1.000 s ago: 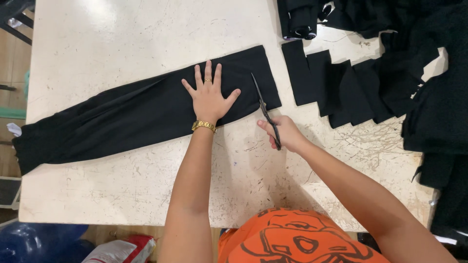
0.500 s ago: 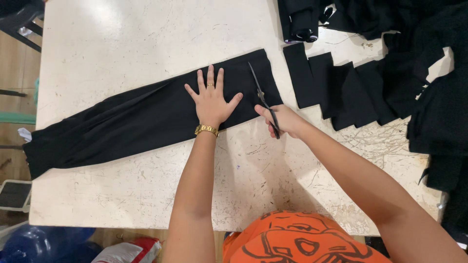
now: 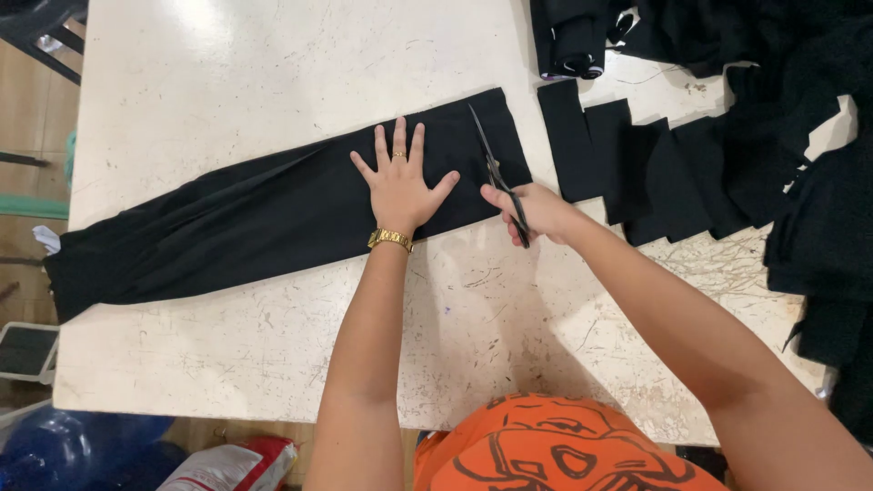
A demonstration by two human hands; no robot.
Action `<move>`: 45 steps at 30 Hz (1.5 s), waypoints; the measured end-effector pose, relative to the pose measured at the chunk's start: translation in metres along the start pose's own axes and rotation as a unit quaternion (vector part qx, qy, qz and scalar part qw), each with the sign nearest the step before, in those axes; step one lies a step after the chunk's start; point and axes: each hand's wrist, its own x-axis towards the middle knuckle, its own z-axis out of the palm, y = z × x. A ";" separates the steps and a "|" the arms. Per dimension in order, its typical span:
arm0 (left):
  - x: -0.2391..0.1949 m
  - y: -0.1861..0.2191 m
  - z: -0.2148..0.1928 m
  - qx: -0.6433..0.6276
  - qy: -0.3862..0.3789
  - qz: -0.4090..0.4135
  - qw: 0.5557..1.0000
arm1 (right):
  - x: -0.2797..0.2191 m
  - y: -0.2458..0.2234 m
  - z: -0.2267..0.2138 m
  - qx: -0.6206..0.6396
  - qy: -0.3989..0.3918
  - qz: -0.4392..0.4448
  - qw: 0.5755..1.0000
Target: Cutting strips of black fabric with scissors and then folding and stacking the pieces on a work table
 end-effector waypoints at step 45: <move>-0.066 0.185 0.035 -0.215 -0.034 0.086 0.972 | -0.062 0.047 -0.157 -0.391 0.284 -0.016 0.876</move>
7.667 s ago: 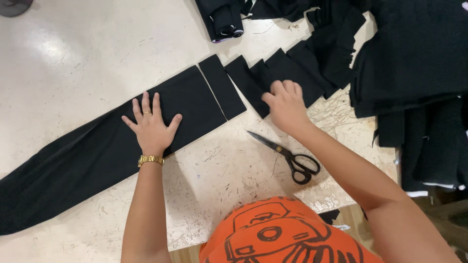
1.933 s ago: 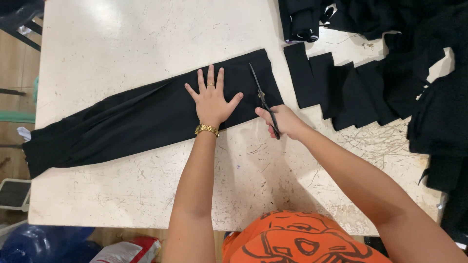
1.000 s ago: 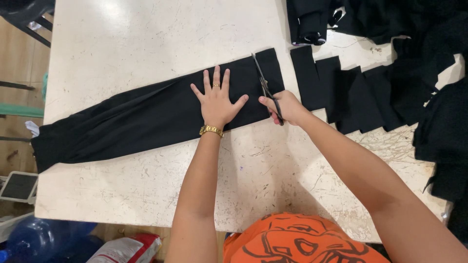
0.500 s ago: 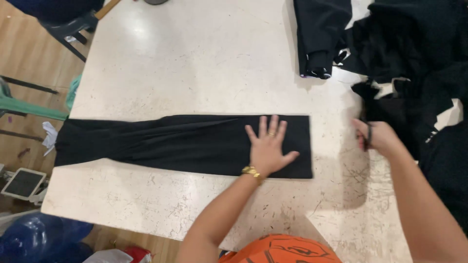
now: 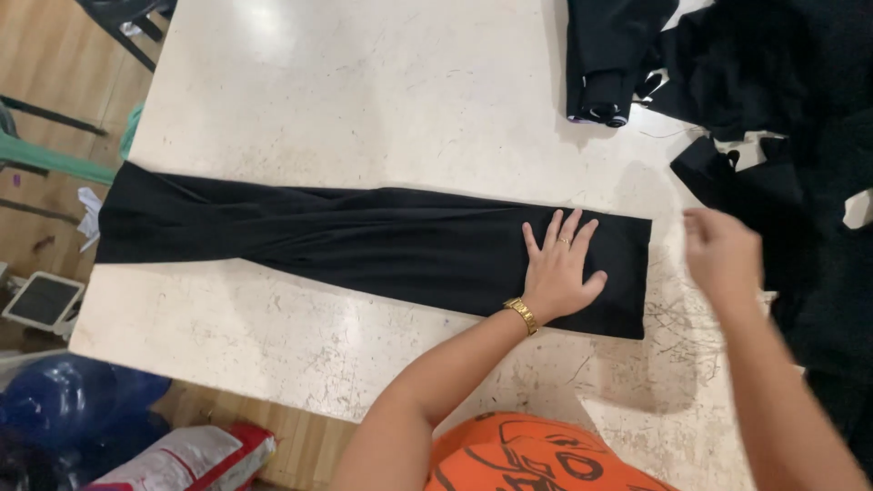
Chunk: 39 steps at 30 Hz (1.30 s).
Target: Cutting strips of black fabric with scissors and then folding and stacking the pieces on a work table
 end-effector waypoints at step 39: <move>-0.127 -0.285 -0.203 0.270 0.225 -0.104 0.931 | 0.039 0.026 0.101 -0.086 0.337 -0.336 0.875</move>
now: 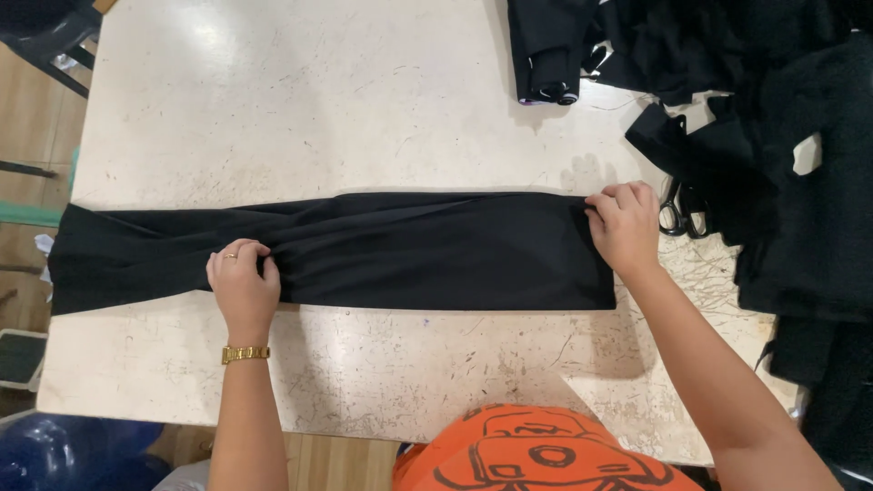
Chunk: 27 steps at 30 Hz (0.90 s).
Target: Cutting strips of black fabric with scissors and then folding and stacking the pieces on a work table
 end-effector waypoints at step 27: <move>0.003 0.036 -0.004 -0.036 0.007 -0.015 0.999 | -0.009 -0.003 -0.004 -0.083 0.075 -0.078 0.991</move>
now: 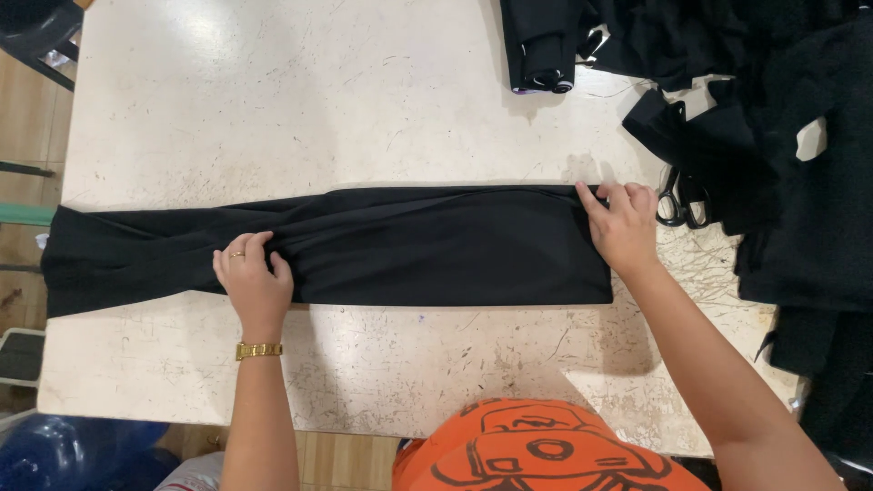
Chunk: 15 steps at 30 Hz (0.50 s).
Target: Cutting strips of black fabric with scissors and then folding and stacking the pieces on a work table
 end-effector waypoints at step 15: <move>0.020 0.101 0.017 -0.086 -0.044 0.148 0.984 | 0.004 -0.004 -0.018 0.022 0.022 0.011 0.999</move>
